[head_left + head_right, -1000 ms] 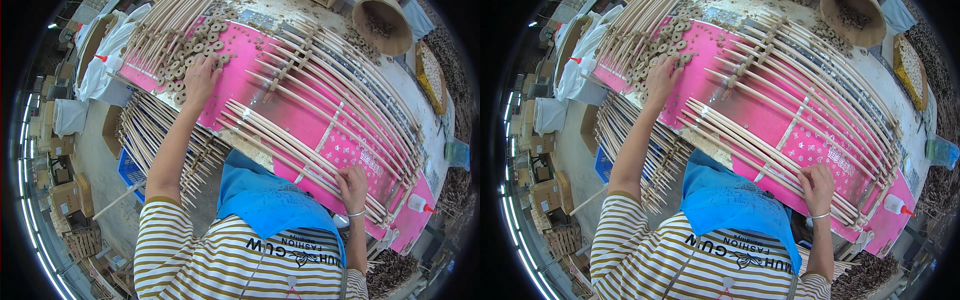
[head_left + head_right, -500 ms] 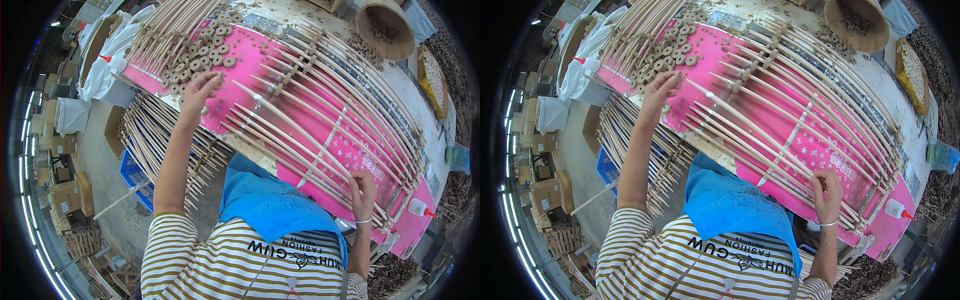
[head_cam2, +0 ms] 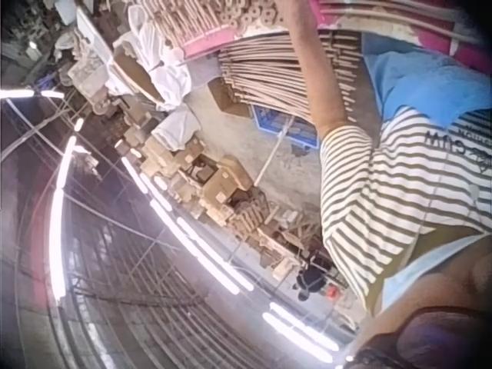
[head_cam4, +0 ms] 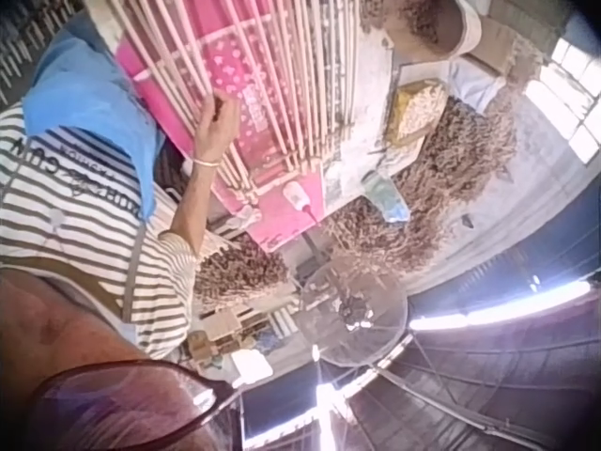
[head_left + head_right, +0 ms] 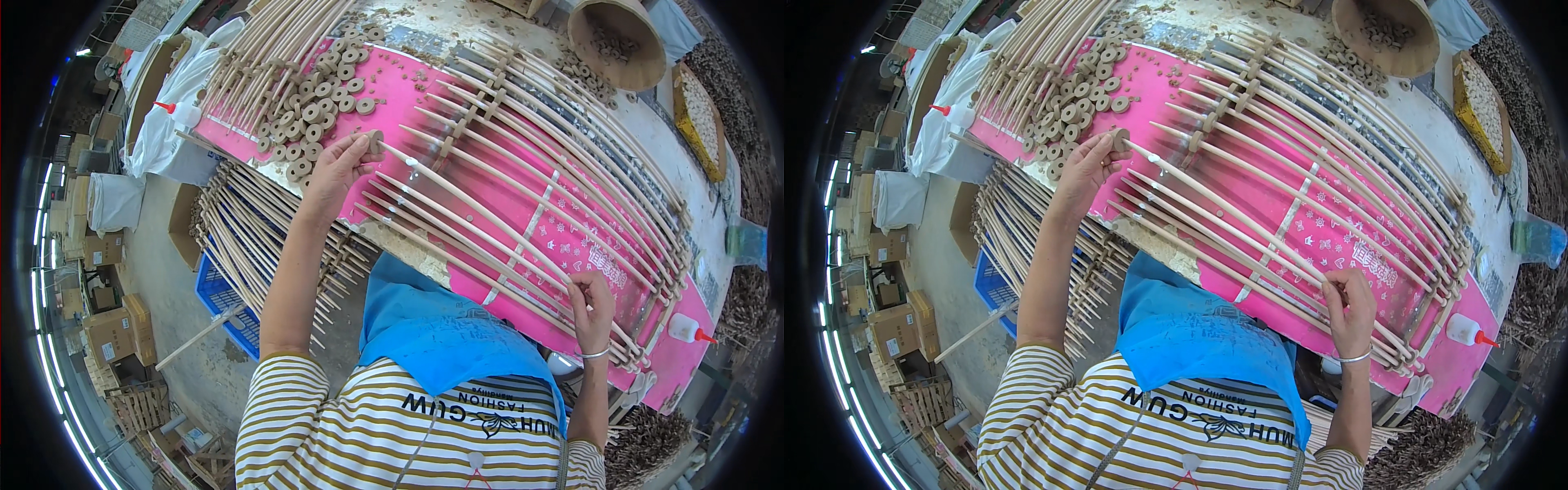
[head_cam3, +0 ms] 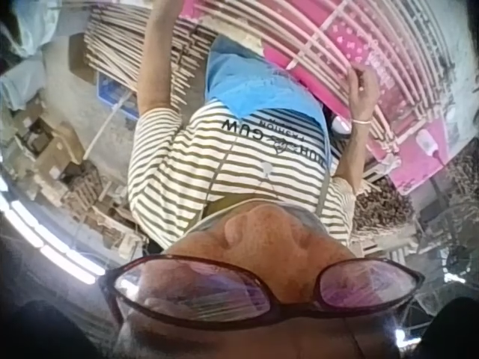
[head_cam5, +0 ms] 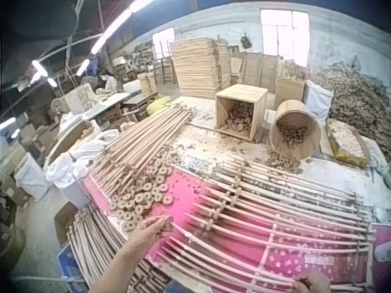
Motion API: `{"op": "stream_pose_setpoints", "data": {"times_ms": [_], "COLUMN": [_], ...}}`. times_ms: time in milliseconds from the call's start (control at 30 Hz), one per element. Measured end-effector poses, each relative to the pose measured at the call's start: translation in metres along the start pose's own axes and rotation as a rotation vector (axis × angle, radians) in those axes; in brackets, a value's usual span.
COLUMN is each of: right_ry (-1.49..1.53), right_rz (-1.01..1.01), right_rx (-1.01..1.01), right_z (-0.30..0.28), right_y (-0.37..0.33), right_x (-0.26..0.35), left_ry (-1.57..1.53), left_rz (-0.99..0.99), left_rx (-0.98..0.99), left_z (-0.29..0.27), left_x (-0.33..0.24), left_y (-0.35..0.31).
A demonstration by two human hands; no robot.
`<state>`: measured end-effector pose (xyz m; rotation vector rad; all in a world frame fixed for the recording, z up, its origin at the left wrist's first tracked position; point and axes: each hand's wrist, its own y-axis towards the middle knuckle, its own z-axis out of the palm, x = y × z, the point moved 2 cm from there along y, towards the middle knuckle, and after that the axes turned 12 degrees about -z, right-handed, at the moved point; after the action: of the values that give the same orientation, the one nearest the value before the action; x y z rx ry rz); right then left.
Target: The recorder is assembling a wooden structure by gluing small wooden rings onto dowels and positioning them onto a frame.
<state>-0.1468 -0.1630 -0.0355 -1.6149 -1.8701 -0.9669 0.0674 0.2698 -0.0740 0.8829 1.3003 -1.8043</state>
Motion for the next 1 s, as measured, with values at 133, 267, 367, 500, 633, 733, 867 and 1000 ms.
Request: {"op": "stream_pose_setpoints", "data": {"times_ms": [133,267,367,500,633,733,867,1000], "right_ry": [-0.010,0.037,-0.017,-0.237,-0.168,-0.137,-0.236,-0.233], "right_rz": [-0.028,-0.064,-0.045,-0.155,-0.165,-0.092,-0.126,-0.142], "right_rx": [0.024,-0.027,-0.023,-0.056,-0.057,-0.104,-0.193,-0.239], "right_z": [-0.002,0.001,-0.001,0.000,0.010,0.012,0.011,0.007], "right_y": [0.009,0.028,0.031,0.030,0.044,0.041,0.034,0.033], "right_x": [0.002,0.009,0.008,-0.003,-0.004,-0.010,-0.027,-0.051], "left_ry": [0.031,0.073,0.105,0.138,0.272,0.044,0.045,0.041], "left_rz": [-0.025,-0.083,-0.079,-0.065,0.121,-0.025,-0.033,-0.056], "left_rx": [0.016,0.003,-0.016,-0.066,-0.118,-0.028,0.029,0.071], "left_z": [0.014,0.033,0.043,0.049,0.024,0.020,0.038,0.052], "left_x": [0.002,0.006,0.006,0.012,0.018,0.017,0.021,0.026], "left_y": [-0.002,-0.012,-0.015,0.002,0.001,0.013,0.021,0.027]}}
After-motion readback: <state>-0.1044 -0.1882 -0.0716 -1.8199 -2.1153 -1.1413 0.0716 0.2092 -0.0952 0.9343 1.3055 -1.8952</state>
